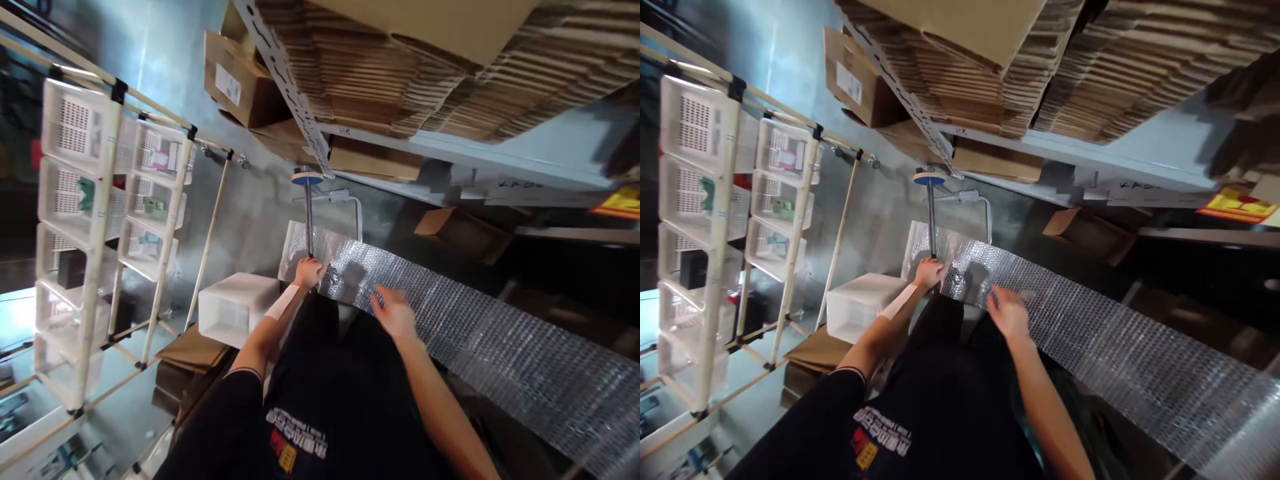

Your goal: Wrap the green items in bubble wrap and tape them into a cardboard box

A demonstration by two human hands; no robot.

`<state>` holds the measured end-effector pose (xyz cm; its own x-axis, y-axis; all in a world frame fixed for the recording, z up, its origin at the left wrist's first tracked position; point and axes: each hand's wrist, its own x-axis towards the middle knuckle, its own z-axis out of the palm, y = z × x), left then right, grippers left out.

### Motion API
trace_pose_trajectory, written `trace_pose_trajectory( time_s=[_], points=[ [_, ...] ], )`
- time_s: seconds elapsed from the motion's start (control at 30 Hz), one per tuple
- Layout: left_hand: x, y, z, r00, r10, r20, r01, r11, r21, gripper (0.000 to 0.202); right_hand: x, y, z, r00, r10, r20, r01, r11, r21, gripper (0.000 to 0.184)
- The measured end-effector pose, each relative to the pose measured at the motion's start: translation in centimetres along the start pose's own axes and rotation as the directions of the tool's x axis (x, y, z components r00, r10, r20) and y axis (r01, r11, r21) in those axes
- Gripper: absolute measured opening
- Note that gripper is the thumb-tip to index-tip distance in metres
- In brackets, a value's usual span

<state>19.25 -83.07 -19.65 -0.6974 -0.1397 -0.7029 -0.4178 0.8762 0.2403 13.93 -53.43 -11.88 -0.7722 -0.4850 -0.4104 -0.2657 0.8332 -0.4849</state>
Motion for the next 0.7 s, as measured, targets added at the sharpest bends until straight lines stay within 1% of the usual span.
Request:
trace_pose_trajectory(
  time_s=[0.03, 0.1, 0.17, 0.2, 0.23, 0.27, 0.3, 0.33, 0.37, 0.4, 0.43, 0.5, 0.57, 0.6, 0.63, 0.7],
  points=[
    [0.1, 0.1, 0.1, 1.0, 0.0, -0.006, 0.0, 1.0, -0.014, 0.03, 1.2, -2.0, 2.2, 0.997, -0.049, 0.053, 0.048, 0.999, 0.026, 0.047],
    [0.1, -0.1, 0.1, 1.0, -0.006, -0.017, 0.005, 0.999, -0.046, 0.028, 3.5, -5.3, 5.7, 0.992, -0.092, 0.089, 0.087, 0.995, 0.054, 0.049],
    [-0.3, -0.5, 0.1, 1.0, -0.008, -0.026, 0.006, 0.997, -0.078, 0.026, 6.0, -7.0, 7.9, 0.995, -0.062, 0.076, 0.058, 0.997, 0.057, 0.051],
    [-0.5, -0.7, 0.1, 1.0, -0.007, -0.03, 0.004, 0.996, -0.093, 0.025, 7.2, -7.3, 8.5, 0.998, -0.02, 0.056, 0.017, 0.998, 0.052, 0.057],
    [-0.6, -0.9, 0.1, 0.999, -0.003, -0.035, -0.001, 0.994, -0.108, 0.024, 8.3, -7.3, 9.0, 0.999, 0.03, 0.036, -0.031, 0.998, 0.047, 0.069],
    [-0.8, -1.1, 0.1, 0.999, 0.0, -0.041, -0.005, 0.992, -0.123, 0.023, 9.1, -7.1, 9.3, 0.997, 0.075, 0.019, -0.076, 0.996, 0.042, 0.087],
    [-0.9, -1.3, 0.1, 0.999, 0.003, -0.049, -0.009, 0.991, -0.137, 0.024, 9.6, -6.7, 9.5, 0.994, 0.106, 0.006, -0.106, 0.994, 0.041, 0.104],
    [-0.9, -1.5, 0.1, 0.998, 0.004, -0.057, -0.012, 0.988, -0.152, 0.024, 9.7, -6.4, 9.8, 0.993, 0.116, -0.005, -0.116, 0.992, 0.043, 0.117],
    [-0.8, -1.7, 0.1, 0.998, 0.003, -0.065, -0.014, 0.986, -0.167, 0.025, 9.5, -6.2, 10.1, 0.994, 0.108, -0.015, -0.107, 0.993, 0.048, 0.122],
    [-0.7, -1.9, 0.2, 0.997, 0.002, -0.074, -0.015, 0.983, -0.182, 0.025, 8.9, -6.1, 10.4, 0.995, 0.095, -0.025, -0.094, 0.994, 0.054, 0.12],
    [-0.6, -2.1, 0.2, 0.997, 0.0, -0.082, -0.016, 0.98, -0.199, 0.025, 8.2, -6.3, 10.9, 0.995, 0.092, -0.034, -0.09, 0.994, 0.061, 0.114],
    [-0.4, -2.4, 0.4, 0.996, -0.003, -0.09, -0.018, 0.973, -0.231, 0.022, 6.6, -7.1, 11.7, 0.989, 0.147, -0.02, -0.145, 0.987, 0.063, 0.096],
    [-0.3, -2.5, 0.6, 0.997, 0.009, -0.078, -0.029, 0.964, -0.263, 0.021, 5.6, -8.2, 12.5, 0.969, 0.24, 0.059, -0.242, 0.97, 0.023, 0.078],
    [-0.3, -2.6, 0.8, 0.998, 0.024, -0.061, -0.04, 0.96, -0.279, 0.02, 5.5, -8.6, 12.7, 0.956, 0.27, 0.113, -0.27, 0.963, -0.016, 0.069],
    [-0.3, -2.6, 0.8, 0.998, 0.042, -0.041, -0.052, 0.955, -0.294, 0.02, 5.7, -8.7, 12.8, 0.947, 0.271, 0.173, -0.265, 0.962, -0.059, 0.059],
    [-0.5, -2.8, 0.9, 0.998, 0.067, -0.007, -0.066, 0.947, -0.314, 0.021, 6.7, -8.3, 12.7, 0.936, 0.191, 0.297, -0.165, 0.98, -0.112, 0.041]
  ],
)
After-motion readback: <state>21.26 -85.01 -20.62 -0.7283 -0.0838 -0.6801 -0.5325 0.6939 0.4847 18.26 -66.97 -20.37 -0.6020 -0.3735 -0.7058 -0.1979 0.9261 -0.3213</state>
